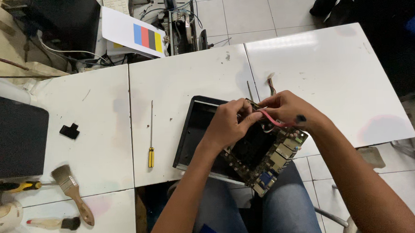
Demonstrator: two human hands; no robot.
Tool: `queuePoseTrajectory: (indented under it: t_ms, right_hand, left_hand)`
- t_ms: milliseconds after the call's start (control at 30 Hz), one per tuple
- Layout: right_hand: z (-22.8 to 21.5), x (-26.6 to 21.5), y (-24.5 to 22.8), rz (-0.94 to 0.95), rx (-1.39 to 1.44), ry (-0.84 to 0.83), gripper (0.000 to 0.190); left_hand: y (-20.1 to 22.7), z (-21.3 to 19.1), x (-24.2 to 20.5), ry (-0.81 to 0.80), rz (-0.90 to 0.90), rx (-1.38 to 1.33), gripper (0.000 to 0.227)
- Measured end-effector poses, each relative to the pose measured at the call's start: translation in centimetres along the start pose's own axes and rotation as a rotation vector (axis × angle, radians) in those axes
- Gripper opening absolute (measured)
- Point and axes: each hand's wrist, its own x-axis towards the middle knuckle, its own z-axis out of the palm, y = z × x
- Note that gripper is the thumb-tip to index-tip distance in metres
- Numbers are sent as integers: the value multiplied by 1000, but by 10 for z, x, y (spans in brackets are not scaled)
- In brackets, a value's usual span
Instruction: The person opens a small computer case and uses a screwdriver to remove screws from the motherboard. They disconnect several internal cables and lift the motherboard out of the case, placing it on the table.
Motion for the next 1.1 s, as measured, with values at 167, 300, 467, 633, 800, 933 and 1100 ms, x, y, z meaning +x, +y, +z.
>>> queuePoseTrajectory:
  t_ms: [167, 300, 467, 633, 800, 933, 1100]
  right_hand:
    - [-5, 30, 43, 23, -22, 76, 27]
    - [3, 6, 21, -30, -123, 119, 32]
    - [3, 8, 23, -59, -147, 144, 33]
    - [4, -1, 10, -70, -211, 165, 31]
    - [6, -7, 0, -83, -258, 187, 31]
    - [13, -2, 2, -94, -319, 163, 28]
    - [14, -6, 1, -94, -328, 144, 30]
  left_hand:
    - [4, -2, -6, -12, 56, 85, 11]
    - [10, 3, -1, 146, 51, -2, 19]
    - [-14, 8, 2, 358, -42, -312, 29]
    - [18, -2, 2, 439, 106, -100, 19]
    - [4, -4, 11, 660, 35, -107, 10]
    - [-9, -12, 20, 613, -199, -21, 17]
    - [15, -28, 18, 292, -93, 302, 10]
